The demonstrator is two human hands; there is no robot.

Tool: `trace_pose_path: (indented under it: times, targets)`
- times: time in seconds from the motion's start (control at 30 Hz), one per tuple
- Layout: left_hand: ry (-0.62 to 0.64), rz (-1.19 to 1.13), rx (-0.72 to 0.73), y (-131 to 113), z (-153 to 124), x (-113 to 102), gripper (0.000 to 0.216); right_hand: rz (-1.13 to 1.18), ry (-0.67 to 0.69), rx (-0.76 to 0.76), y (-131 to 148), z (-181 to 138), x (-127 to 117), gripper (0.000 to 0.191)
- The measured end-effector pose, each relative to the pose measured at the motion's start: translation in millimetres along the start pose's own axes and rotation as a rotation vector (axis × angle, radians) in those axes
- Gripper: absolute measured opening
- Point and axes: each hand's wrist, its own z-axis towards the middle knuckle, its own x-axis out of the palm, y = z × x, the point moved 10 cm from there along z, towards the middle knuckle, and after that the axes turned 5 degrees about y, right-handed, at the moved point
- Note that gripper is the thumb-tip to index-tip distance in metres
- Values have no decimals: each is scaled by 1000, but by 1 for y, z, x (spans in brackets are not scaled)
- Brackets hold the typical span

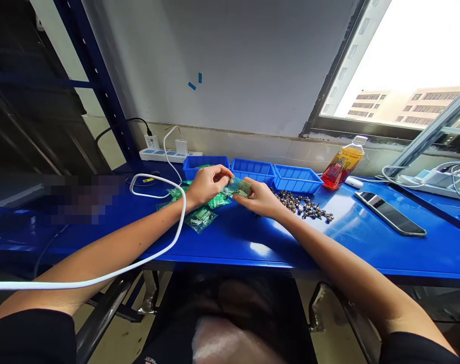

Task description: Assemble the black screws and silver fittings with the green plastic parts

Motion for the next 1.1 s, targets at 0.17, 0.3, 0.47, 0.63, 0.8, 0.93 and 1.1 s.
trace_pose_path:
  times: [0.17, 0.3, 0.47, 0.63, 0.8, 0.93, 1.1]
  targets:
    - [10, 30, -4, 0, 0, 2, 17, -79, -2, -25, 4, -1, 0, 20]
    - [8, 47, -5, -2, 0, 2, 17, -165, -4, -52, 7, -2, 0, 14]
    - [2, 61, -1, -2, 0, 1, 17, -247, -7, -61, 7, -2, 0, 18]
    - [2, 56, -9, 0, -1, 0, 17, -290, 13, -25, 4, -2, 1, 19]
    - [-5, 61, -10, -2, -1, -3, 18, -327, -12, -30, 6, -2, -1, 11]
    - [6, 78, -4, -2, 0, -1, 17, -347, -10, -54, 10, -3, -2, 15]
    - [12, 91, -14, -1, -1, 3, 18, -388, 7, -75, 13, -5, 0, 19]
